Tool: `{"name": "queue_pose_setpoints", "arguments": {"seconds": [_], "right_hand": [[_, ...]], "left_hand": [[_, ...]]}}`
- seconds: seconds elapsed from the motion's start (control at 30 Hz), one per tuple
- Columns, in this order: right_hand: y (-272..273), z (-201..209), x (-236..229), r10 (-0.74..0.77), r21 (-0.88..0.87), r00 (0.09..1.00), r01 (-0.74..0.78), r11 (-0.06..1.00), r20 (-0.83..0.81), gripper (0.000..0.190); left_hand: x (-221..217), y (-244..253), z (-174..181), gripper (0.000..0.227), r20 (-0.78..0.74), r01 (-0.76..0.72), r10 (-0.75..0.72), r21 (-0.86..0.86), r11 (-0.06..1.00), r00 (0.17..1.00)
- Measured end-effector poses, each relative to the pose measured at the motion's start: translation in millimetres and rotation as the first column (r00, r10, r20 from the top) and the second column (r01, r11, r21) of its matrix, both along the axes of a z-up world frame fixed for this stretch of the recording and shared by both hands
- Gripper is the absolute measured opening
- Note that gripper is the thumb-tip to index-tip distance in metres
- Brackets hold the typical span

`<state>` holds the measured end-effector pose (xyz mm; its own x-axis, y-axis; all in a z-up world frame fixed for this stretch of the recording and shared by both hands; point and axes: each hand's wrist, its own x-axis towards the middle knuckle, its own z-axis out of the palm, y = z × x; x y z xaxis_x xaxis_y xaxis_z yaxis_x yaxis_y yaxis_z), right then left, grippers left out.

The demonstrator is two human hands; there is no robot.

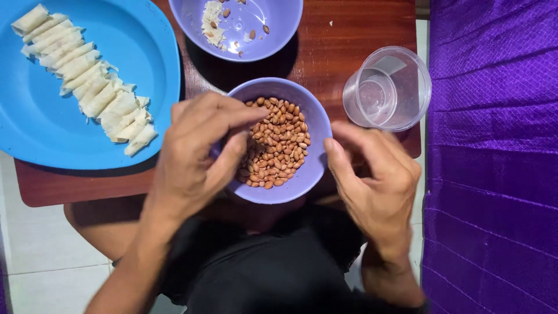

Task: Sorting through a bowl of peanuts by hand to remove debris or damaged nuts into a separate container

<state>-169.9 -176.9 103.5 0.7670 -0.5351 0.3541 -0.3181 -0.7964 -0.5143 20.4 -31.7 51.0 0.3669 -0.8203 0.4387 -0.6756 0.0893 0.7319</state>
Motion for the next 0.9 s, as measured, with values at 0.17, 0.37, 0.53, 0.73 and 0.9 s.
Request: {"name": "queue_pose_setpoints", "arguments": {"seconds": [0.17, 0.37, 0.53, 0.73, 0.9], "right_hand": [[-19.0, 3.8, 25.0, 0.2, -0.385, 0.877, -0.383, 0.84, -0.436, 0.009], [-21.6, -6.9, 42.6, 0.108, -0.491, 0.786, -0.479, 0.728, -0.609, 0.021], [-21.7, -13.1, 46.9, 0.096, -0.49, 0.792, -0.463, 0.738, -0.603, 0.026], [-28.0, -15.5, 48.8, 0.1, -0.591, 0.799, -0.517, 0.619, -0.593, 0.037], [-48.3, 6.8, 43.2, 0.255, -0.309, 0.715, -0.556, 0.771, -0.651, 0.013]], "left_hand": [[-19.8, 0.8, -8.1, 0.027, -0.127, -0.158, 0.145, -0.1, 0.982, 0.981], [-16.3, 3.2, -10.4, 0.032, -0.131, -0.162, 0.146, -0.117, 0.98, 0.981], [-15.7, 4.2, -12.3, 0.035, -0.125, -0.162, 0.147, -0.116, 0.98, 0.981], [-15.8, 3.9, -11.6, 0.034, -0.096, -0.182, 0.169, -0.146, 0.973, 0.981], [-13.1, 7.2, -10.0, 0.035, -0.148, -0.167, 0.14, -0.183, 0.969, 0.979]]}}
